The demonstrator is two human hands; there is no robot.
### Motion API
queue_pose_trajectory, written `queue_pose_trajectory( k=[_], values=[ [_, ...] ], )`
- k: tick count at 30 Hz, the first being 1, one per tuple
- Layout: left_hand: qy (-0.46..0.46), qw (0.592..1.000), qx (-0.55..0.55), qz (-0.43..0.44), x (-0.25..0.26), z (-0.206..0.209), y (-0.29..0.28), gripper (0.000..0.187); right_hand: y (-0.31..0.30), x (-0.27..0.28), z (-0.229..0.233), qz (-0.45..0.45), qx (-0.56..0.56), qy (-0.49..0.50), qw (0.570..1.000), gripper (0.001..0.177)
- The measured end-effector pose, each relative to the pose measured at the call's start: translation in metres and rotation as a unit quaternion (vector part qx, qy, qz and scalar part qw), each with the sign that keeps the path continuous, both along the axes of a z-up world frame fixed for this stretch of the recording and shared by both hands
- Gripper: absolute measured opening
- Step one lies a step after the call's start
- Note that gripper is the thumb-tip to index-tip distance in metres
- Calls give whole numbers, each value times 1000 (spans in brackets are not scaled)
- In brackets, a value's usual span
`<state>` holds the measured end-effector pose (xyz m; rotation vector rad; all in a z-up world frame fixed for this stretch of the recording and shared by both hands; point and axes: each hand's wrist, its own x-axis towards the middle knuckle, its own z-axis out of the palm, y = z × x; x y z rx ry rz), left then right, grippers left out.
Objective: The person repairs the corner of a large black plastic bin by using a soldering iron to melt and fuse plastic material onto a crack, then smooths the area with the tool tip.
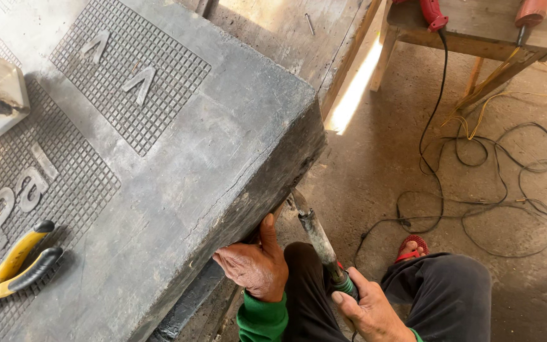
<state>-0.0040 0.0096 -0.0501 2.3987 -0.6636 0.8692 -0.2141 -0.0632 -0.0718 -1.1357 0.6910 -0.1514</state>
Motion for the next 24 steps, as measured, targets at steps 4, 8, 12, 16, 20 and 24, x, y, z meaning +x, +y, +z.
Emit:
queue_pose_trajectory(
  k=[4,8,12,16,20,24],
  values=[
    [29,999,-32,-18,1,14,-4,103,-3,-2,-1,5,10,5,1000,33],
    [26,995,-68,-62,0,37,-5,97,-10,-2,1,40,-24,28,999,31],
    [51,993,-91,-63,1,54,-10,88,-18,4,1,81,-103,24,991,33],
    [89,988,-97,-85,0,61,-10,74,-22,8,-1,105,-186,24,977,38],
    [57,988,-110,-98,0,61,-11,78,-22,10,1,126,-179,82,972,40],
    [77,990,-86,-84,1,58,-9,78,-22,14,8,130,-183,111,968,39]
  ],
)
